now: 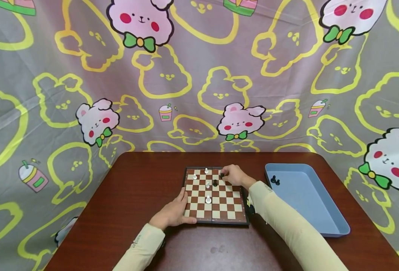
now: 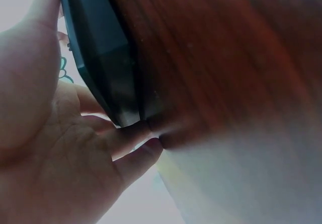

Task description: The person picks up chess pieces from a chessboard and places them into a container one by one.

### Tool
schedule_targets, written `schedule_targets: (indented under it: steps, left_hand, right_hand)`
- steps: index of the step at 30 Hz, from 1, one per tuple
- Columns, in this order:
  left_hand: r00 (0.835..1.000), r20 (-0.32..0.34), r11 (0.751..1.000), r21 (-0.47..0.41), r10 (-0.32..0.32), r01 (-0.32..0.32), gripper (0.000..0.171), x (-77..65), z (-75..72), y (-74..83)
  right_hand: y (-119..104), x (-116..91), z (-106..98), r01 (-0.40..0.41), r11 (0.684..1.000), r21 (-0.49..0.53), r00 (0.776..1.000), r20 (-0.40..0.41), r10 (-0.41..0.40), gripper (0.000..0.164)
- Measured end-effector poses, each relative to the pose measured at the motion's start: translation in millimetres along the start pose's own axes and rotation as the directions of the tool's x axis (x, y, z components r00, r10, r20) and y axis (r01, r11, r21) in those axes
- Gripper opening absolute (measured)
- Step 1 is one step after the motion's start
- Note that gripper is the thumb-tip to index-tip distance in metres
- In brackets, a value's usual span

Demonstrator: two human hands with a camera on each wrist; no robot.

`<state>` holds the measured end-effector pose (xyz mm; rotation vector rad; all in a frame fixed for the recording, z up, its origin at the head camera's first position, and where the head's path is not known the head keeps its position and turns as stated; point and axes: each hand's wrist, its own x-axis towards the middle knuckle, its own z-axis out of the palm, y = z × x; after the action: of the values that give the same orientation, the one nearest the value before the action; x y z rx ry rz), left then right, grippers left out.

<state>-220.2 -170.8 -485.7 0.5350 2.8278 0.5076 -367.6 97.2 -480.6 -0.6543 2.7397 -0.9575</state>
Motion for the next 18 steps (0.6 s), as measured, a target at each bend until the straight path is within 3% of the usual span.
schedule_targets:
  steps: [12,18]
  left_hand:
    - [1.0,0.004,1.0,-0.005,-0.002,0.002,0.114,0.4,0.6,0.2]
    - [1.0,0.008,1.0,-0.013,0.0,0.0,0.115,0.0,-0.7,0.6]
  right_hand:
    - [5,-9,-11,0.025,0.999,0.031,1.0,0.005,-0.025,0.012]
    - [2,-17,-21,0.056,0.998,0.025,0.998,0.005,-0.056,0.02]
